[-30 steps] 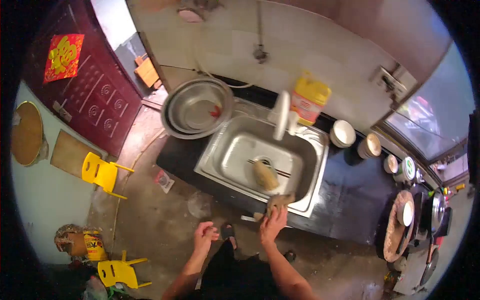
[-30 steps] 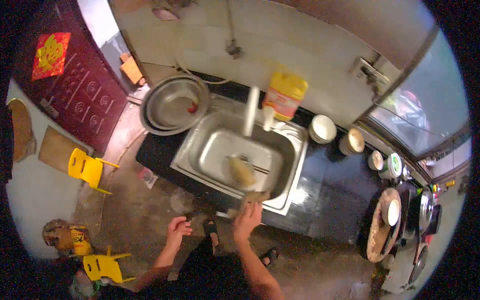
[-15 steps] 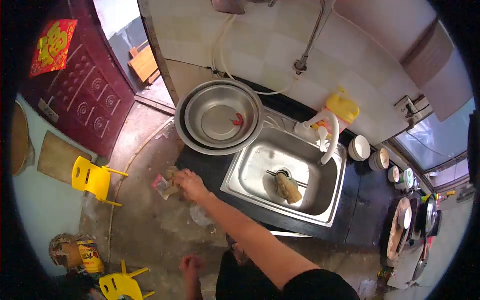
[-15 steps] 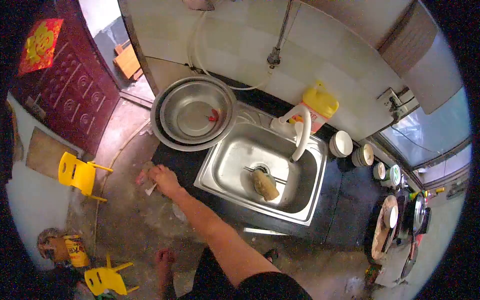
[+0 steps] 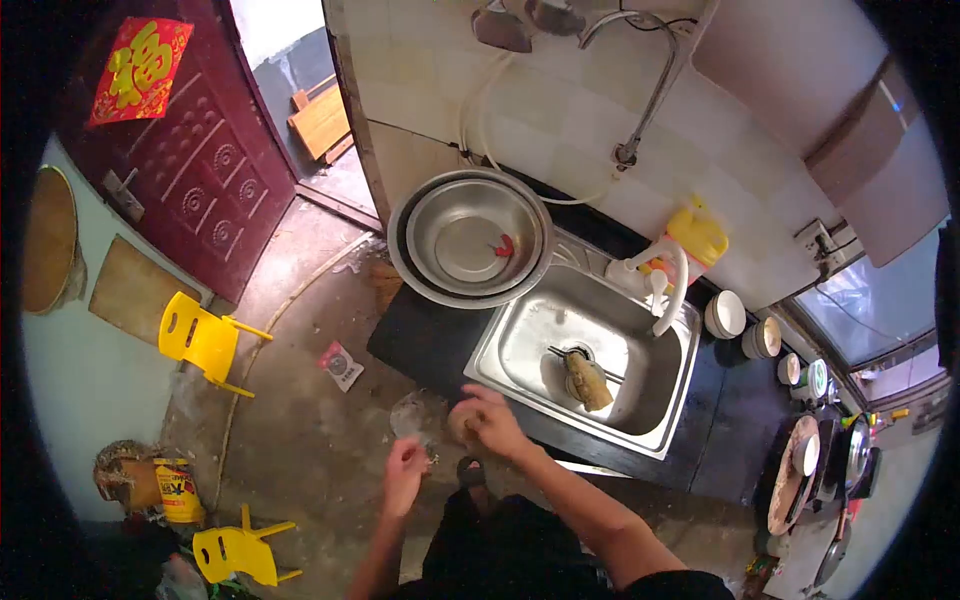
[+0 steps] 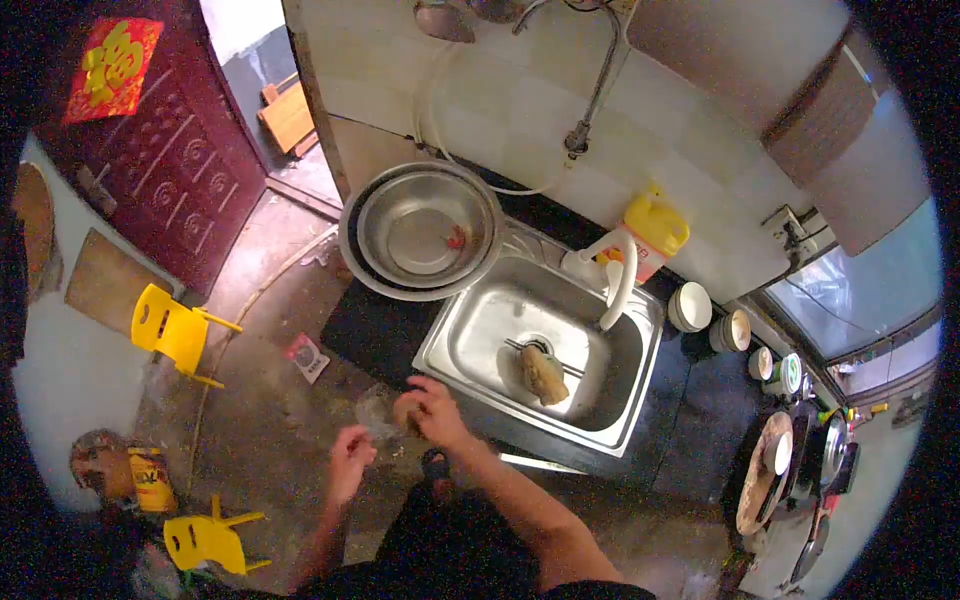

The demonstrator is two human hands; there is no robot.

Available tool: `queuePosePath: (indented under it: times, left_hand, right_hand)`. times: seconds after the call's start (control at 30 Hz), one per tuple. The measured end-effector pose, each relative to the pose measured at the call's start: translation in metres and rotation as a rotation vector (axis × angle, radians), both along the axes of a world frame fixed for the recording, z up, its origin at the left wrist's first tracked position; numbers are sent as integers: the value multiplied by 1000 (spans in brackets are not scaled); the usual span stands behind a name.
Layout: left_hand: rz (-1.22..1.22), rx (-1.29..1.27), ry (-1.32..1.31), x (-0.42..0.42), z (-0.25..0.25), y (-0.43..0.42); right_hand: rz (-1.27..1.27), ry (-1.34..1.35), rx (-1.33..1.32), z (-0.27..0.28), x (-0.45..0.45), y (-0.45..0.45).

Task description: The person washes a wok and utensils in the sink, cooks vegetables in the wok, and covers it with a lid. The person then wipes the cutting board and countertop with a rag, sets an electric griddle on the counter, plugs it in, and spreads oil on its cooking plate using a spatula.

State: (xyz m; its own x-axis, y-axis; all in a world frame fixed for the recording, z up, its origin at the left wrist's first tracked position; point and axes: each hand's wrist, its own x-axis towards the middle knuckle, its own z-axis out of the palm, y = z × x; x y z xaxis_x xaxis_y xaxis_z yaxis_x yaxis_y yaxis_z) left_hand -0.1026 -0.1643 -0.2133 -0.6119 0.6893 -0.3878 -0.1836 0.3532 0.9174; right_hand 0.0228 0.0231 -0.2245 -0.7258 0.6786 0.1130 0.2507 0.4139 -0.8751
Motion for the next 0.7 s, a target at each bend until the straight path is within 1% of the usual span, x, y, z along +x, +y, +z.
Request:
queuePosePath:
  times: [0.03, 0.1, 0.2, 0.23, 0.27, 0.3, 0.33, 0.37, 0.4, 0.47, 0.5, 0.53, 0.6, 0.67, 0.7]
  left_hand:
    - [-99, 6, 166, -1, 2, 14]
    - [-167, 135, 154, 6, 15, 49]
    - [-225, 111, 606, 26, 70, 89]
    - [-212, 145, 525, 25, 55, 93]
    - [-201, 177, 443, 19, 27, 101]
    - [-195, 206, 362, 15, 12, 103]
    - [-207, 156, 365, 11, 34, 105]
    - [-221, 105, 368, 5, 79, 113]
    - [-236, 55, 373, 0, 111, 122]
    - [-109, 149, 485, -4, 126, 133]
    - [-93, 190, 519, -9, 115, 134]
    - [-85, 240, 548, -17, 101, 138]
    - [-268, 143, 970, -22, 81, 133]
    - [-323, -17, 1093, -22, 26, 110]
    - [-373, -60, 1088, -7, 24, 102]
  right_hand:
    - [13, -131, 1, 10, 10, 8]
    - [32, -398, -4, 53, 20, 24]
    - [-38, -53, -543, 83, 20, 19]
    - [-8, 8, -638, 90, 18, 14]
    - [-17, 95, -632, 94, 14, 12]
    - [-30, 185, -627, 97, 7, 12]
    - [-45, 275, -621, 101, 0, 12]
    - [-3, 379, -660, 110, -8, 15]
    - [38, 485, -694, 119, -16, 21]
    - [52, 416, -142, 132, -22, 27]
    - [34, 345, 175, 149, -17, 29]
    - [-9, 333, 135, 157, -10, 27]
    - [-109, 371, 8, 141, 10, 18]
    - [-109, 207, -112, 119, 61, 9]
    - [-135, 76, -131, 102, 91, 4]
